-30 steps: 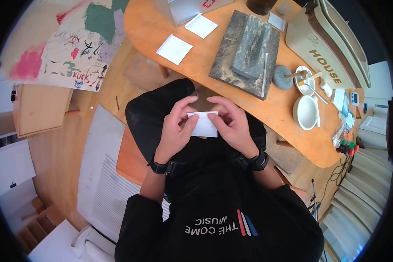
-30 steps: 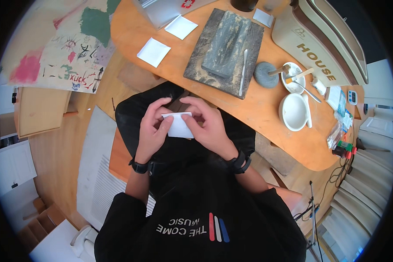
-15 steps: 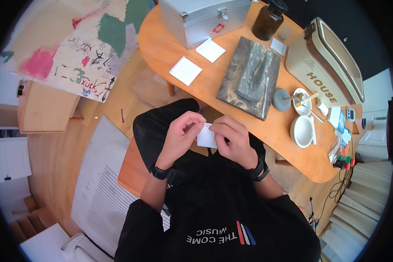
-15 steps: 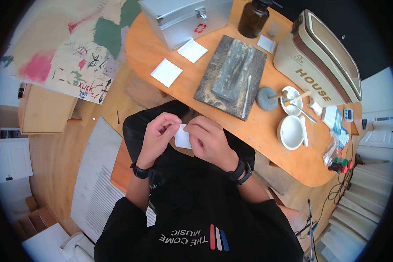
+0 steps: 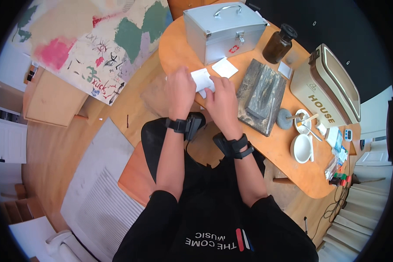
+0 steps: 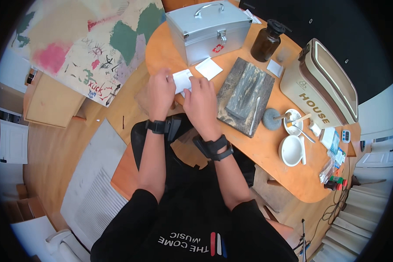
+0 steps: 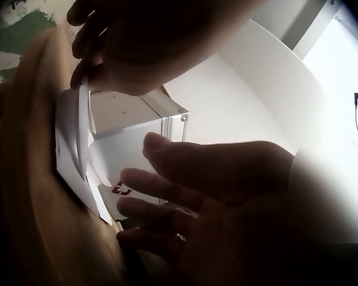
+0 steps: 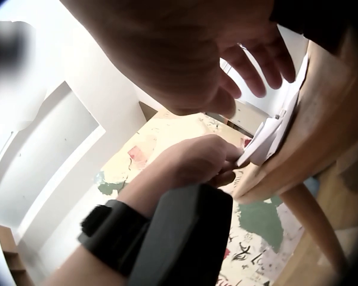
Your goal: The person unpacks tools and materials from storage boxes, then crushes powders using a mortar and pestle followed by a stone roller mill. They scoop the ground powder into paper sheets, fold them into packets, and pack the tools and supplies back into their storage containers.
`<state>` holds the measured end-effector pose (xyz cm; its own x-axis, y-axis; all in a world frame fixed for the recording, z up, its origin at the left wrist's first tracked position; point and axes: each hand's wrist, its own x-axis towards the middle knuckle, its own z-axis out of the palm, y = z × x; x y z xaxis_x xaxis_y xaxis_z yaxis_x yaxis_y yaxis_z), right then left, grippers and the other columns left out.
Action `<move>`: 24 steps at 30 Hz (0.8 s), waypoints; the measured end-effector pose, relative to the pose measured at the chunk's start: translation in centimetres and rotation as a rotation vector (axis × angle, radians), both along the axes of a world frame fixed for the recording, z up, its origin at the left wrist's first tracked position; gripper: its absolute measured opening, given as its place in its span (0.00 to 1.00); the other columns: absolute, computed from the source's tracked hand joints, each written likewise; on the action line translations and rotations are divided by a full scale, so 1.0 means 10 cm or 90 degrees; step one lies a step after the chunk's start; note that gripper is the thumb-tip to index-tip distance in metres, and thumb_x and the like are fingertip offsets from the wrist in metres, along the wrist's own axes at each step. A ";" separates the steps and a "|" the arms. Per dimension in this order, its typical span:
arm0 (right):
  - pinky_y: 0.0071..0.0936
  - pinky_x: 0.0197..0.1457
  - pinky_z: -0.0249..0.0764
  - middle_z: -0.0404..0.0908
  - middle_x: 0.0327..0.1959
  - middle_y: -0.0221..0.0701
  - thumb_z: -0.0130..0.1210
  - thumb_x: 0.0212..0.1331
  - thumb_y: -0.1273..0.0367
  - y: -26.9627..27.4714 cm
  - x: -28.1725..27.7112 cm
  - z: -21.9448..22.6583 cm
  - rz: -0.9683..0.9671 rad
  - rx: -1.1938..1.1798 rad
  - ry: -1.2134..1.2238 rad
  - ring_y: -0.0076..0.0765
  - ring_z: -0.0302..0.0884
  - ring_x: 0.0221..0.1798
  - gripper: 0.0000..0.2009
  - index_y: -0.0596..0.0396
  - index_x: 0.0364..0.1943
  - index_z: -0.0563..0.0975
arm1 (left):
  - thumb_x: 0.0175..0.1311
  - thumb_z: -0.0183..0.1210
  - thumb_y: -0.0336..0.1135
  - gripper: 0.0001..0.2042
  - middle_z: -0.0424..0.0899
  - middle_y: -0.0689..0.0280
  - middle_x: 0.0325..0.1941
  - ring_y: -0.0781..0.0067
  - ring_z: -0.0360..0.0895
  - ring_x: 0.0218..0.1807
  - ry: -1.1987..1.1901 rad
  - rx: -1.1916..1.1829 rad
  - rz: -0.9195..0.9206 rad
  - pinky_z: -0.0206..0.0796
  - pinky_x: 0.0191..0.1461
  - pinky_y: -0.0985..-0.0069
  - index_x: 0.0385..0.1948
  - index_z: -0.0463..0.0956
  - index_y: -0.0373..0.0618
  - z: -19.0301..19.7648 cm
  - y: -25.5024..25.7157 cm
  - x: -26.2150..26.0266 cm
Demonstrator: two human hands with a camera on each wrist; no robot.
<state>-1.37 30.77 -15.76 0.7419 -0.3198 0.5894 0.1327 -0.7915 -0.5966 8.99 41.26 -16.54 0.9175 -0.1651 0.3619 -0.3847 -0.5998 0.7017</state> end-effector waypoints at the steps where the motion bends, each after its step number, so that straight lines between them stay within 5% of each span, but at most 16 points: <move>1: 0.43 0.53 0.76 0.79 0.44 0.45 0.65 0.56 0.74 0.01 0.06 0.00 -0.033 -0.066 0.071 0.54 0.77 0.50 0.16 0.65 0.48 0.79 | 0.65 0.59 0.28 0.08 0.86 0.46 0.40 0.40 0.81 0.46 -0.016 0.059 -0.007 0.73 0.50 0.52 0.41 0.83 0.36 -0.04 0.01 0.02; 3: 0.43 0.53 0.77 0.78 0.44 0.46 0.67 0.55 0.72 0.03 0.15 0.00 -0.073 -0.126 0.140 0.55 0.77 0.50 0.17 0.66 0.47 0.79 | 0.59 0.64 0.28 0.05 0.86 0.45 0.38 0.44 0.84 0.40 -0.088 0.110 0.018 0.73 0.46 0.52 0.29 0.86 0.35 -0.09 0.00 0.03; 7: 0.44 0.53 0.79 0.78 0.46 0.50 0.67 0.52 0.71 -0.01 0.29 0.00 -0.059 -0.124 0.275 0.59 0.78 0.50 0.17 0.66 0.46 0.80 | 0.58 0.65 0.29 0.05 0.87 0.48 0.35 0.46 0.84 0.39 -0.104 0.117 -0.035 0.74 0.44 0.54 0.29 0.86 0.36 -0.10 -0.01 0.08; 10: 0.46 0.51 0.80 0.77 0.48 0.53 0.66 0.53 0.72 -0.12 0.38 -0.06 -0.038 -0.073 0.279 0.63 0.79 0.49 0.18 0.67 0.47 0.78 | 0.58 0.65 0.29 0.05 0.86 0.49 0.34 0.46 0.84 0.38 0.004 0.126 -0.106 0.74 0.44 0.56 0.31 0.85 0.37 0.06 -0.04 0.13; 12: 0.48 0.51 0.81 0.76 0.49 0.55 0.65 0.54 0.72 -0.19 0.42 -0.06 -0.032 -0.038 0.277 0.65 0.80 0.49 0.19 0.67 0.50 0.77 | 0.61 0.61 0.33 0.09 0.87 0.48 0.41 0.45 0.83 0.48 0.195 0.181 -0.150 0.74 0.52 0.55 0.34 0.85 0.38 0.24 -0.08 0.15; 18: 0.52 0.50 0.80 0.74 0.51 0.57 0.64 0.55 0.73 -0.25 0.37 0.03 -0.026 0.062 0.347 0.68 0.81 0.48 0.25 0.65 0.56 0.69 | 0.63 0.60 0.35 0.10 0.86 0.45 0.35 0.41 0.84 0.42 0.135 0.239 -0.246 0.74 0.48 0.53 0.34 0.84 0.37 -0.01 -0.02 0.40; 22: 0.49 0.45 0.80 0.75 0.50 0.45 0.68 0.57 0.70 -0.07 -0.35 0.55 0.008 0.147 0.079 0.58 0.83 0.45 0.29 0.62 0.62 0.70 | 0.65 0.60 0.36 0.11 0.85 0.43 0.35 0.40 0.84 0.42 0.131 0.104 -0.214 0.74 0.46 0.52 0.36 0.84 0.35 0.18 -0.22 0.29; 24: 0.37 0.39 0.77 0.77 0.47 0.40 0.68 0.58 0.73 -0.02 -0.81 0.71 0.067 0.237 0.026 0.45 0.81 0.36 0.27 0.59 0.63 0.73 | 0.66 0.60 0.37 0.12 0.85 0.42 0.34 0.39 0.84 0.43 0.124 0.080 -0.233 0.73 0.46 0.52 0.37 0.84 0.35 0.22 -0.49 0.24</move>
<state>-9.42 30.57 -8.69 0.8025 -0.4272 0.4166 0.1715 -0.5035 -0.8468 11.43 36.40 -14.35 0.8393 -0.5242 0.1440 -0.4554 -0.5335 0.7127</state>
